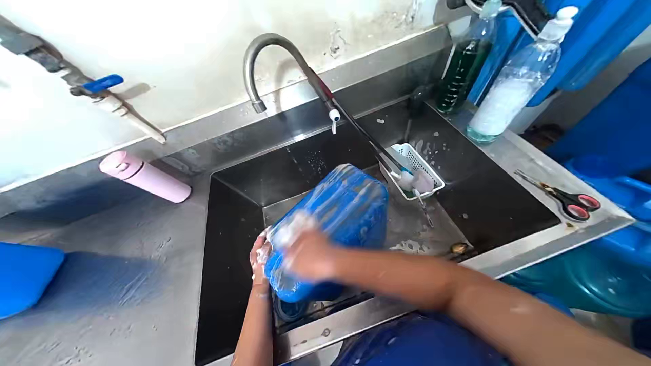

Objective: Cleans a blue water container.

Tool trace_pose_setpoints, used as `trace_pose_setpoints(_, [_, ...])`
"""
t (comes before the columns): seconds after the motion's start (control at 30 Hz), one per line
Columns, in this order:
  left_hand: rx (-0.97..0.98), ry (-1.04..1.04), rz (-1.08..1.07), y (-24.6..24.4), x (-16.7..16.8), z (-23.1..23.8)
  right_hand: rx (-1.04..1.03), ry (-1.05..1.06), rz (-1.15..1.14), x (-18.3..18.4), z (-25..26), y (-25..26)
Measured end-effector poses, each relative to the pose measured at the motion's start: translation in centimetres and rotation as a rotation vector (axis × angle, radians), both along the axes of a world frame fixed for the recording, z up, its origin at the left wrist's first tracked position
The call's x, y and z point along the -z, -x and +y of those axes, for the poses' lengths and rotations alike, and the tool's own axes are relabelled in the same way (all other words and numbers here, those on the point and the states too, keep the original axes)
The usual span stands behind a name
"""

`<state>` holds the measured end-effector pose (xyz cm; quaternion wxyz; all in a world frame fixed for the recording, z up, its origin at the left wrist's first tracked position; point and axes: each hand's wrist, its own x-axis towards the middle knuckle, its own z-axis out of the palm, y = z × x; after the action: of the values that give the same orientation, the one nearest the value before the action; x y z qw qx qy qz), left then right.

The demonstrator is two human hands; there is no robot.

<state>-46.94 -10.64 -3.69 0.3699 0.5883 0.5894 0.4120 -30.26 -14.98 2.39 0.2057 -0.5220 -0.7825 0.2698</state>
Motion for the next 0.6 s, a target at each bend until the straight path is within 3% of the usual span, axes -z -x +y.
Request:
trace_pose_setpoints(0.03, [0.004,0.020,0.069,0.5,0.6,-0.3,-0.145,0.031,-0.024,-0.9,-1.1,3.8])
trace_pose_setpoints(0.1, [0.049,0.009,0.138,1.3,0.4,-0.5,-0.220,0.063,-0.056,-2.3,-0.5,4.9])
trace_pose_setpoints(0.23, [0.045,0.011,-0.108,0.2,-0.6,-0.7,0.305,0.017,-0.226,0.1,6.8,-9.2])
trace_pose_setpoints(0.3, [-0.009,0.055,-0.079,-0.2,-1.1,-0.9,0.499,0.113,-0.271,0.1,8.7,-11.5])
trace_pose_setpoints(0.37, [-0.023,0.064,-0.043,0.0,-1.0,-0.8,0.401,0.000,-0.250,1.2,5.4,-5.1])
trace_pose_setpoints(0.47, [0.033,0.023,-0.117,0.3,-0.2,-0.2,0.094,-0.260,-0.016,0.9,-3.4,5.2])
trace_pose_setpoints(0.53, [0.045,0.021,-0.132,0.5,-0.1,0.2,0.117,-0.523,0.018,2.7,-5.3,3.1])
trace_pose_setpoints(0.6, [0.038,0.051,-0.088,0.3,-0.3,0.1,0.328,-0.546,-0.136,4.1,-3.2,-5.4])
